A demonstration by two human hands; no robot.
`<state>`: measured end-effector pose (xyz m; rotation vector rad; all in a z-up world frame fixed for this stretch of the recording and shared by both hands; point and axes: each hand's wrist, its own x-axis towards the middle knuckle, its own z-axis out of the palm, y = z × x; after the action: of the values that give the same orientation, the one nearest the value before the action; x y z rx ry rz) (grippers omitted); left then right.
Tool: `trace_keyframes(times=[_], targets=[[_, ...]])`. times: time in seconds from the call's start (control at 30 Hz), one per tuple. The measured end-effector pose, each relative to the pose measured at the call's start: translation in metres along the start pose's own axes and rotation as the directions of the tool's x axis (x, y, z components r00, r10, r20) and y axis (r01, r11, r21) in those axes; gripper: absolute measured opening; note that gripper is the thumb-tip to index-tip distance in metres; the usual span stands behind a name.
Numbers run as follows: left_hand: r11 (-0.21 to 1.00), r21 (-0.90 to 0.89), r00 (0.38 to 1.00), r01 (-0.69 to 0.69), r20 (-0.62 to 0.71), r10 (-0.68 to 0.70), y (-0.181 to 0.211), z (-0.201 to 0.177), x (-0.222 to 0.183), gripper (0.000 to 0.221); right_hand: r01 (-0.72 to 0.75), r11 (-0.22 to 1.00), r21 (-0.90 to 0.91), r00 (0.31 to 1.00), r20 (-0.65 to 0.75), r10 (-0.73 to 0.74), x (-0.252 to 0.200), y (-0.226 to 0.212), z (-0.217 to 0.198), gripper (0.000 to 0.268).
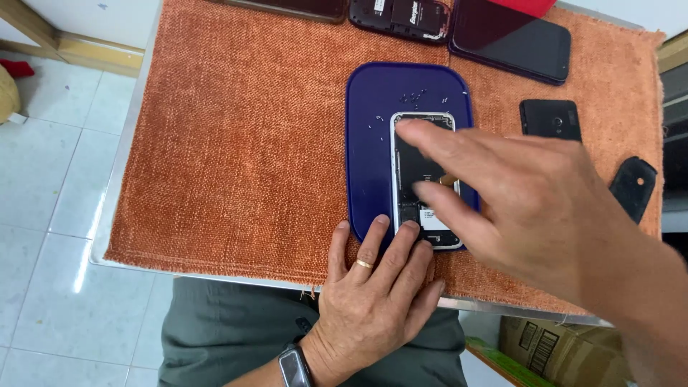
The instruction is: Using a precision screwdriver to remove screws from a mobile phone during a repair process.
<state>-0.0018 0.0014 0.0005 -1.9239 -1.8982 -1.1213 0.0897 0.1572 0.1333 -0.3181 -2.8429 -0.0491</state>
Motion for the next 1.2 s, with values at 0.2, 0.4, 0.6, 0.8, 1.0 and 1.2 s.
trace_keyframes(times=[0.2,0.4,0.6,0.8,1.0,1.2], targets=[[1.0,0.007,1.0,-0.012,-0.02,0.012,0.0,0.0,0.003,0.034,-0.008,0.999,0.046,1.0,-0.006,0.008,-0.005,0.001,0.003,0.028],[1.0,0.014,1.0,0.002,-0.004,-0.002,-0.001,0.001,0.003,0.032,-0.051,0.984,0.171,0.993,0.111,0.032,-0.009,0.003,0.0,0.046],[1.0,0.002,1.0,0.015,-0.006,-0.015,-0.002,0.003,0.0,0.032,-0.16,0.986,-0.052,0.981,0.1,0.165,-0.006,0.0,0.0,0.037],[0.999,-0.029,0.999,0.016,-0.048,-0.018,-0.004,0.004,0.0,0.029,-0.161,0.978,0.133,0.948,0.298,0.115,-0.01,0.003,0.001,0.052],[1.0,0.003,0.999,-0.002,-0.034,0.002,-0.005,0.002,0.002,0.029,-0.16,0.987,0.001,0.968,0.194,0.157,-0.012,0.003,0.003,0.032],[1.0,-0.001,1.0,0.008,0.003,-0.008,-0.004,0.005,0.0,0.029,-0.208,0.978,0.018,0.958,0.207,0.199,-0.01,0.005,0.001,0.045]])
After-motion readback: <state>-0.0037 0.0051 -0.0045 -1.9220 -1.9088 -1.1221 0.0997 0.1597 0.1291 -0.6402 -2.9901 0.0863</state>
